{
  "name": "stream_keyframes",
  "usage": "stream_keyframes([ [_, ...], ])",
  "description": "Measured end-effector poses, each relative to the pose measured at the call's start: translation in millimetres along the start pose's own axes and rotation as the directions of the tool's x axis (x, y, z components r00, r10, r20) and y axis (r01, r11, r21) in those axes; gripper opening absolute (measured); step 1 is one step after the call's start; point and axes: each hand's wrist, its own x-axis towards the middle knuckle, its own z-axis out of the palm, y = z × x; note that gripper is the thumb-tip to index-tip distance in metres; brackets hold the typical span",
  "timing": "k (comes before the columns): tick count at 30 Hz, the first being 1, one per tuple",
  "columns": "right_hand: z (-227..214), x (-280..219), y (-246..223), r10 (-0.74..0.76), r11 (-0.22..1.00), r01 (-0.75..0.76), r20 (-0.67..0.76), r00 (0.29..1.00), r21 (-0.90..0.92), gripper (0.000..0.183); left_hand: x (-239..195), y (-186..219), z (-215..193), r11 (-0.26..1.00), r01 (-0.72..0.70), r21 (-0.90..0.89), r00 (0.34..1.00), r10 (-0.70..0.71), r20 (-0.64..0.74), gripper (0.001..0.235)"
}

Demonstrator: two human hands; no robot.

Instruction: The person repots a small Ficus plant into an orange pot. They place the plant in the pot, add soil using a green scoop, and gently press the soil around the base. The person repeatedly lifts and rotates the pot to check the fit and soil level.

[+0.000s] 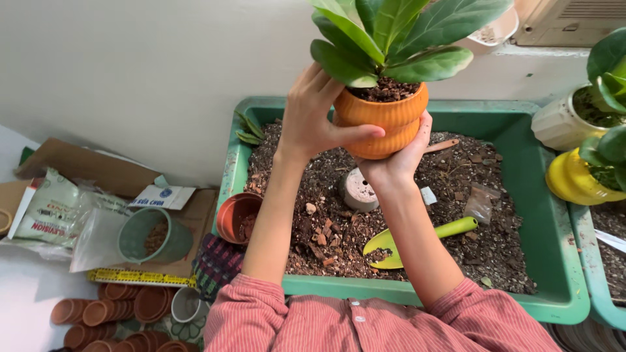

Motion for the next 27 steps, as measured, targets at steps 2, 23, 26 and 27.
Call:
stream_keyframes([
  [2, 1.1, 1.0, -0.5, -0.054, 0.998, 0.055, 0.024, 0.998, -0.010, 0.066, 2.3, 6.9, -1.4, 0.999, -0.010, 0.034, 0.999, 0.011, -0.043, 0.073],
  [23, 30.0, -23.0, -7.1, 0.130, 0.984, -0.136, -0.062, 0.990, -0.118, 0.061, -51.1, -112.7, 74.6, 0.329, 0.538, -0.776, 0.836, -0.323, 0.443, 0.116],
  [26, 30.0, -28.4, -4.7, 0.185, 0.976, -0.195, -0.110, 0.977, -0.092, 0.062, -63.7, -139.1, 80.0, 0.482, 0.480, -0.733, 0.876, -0.218, 0.431, 0.083],
  [27, 29.7, -30.5, -4.5, 0.205, 0.971, -0.219, -0.134, 0.970, -0.099, 0.062, -69.5, -146.4, 79.7, 0.700, 0.379, -0.606, 0.913, -0.174, 0.370, 0.060],
])
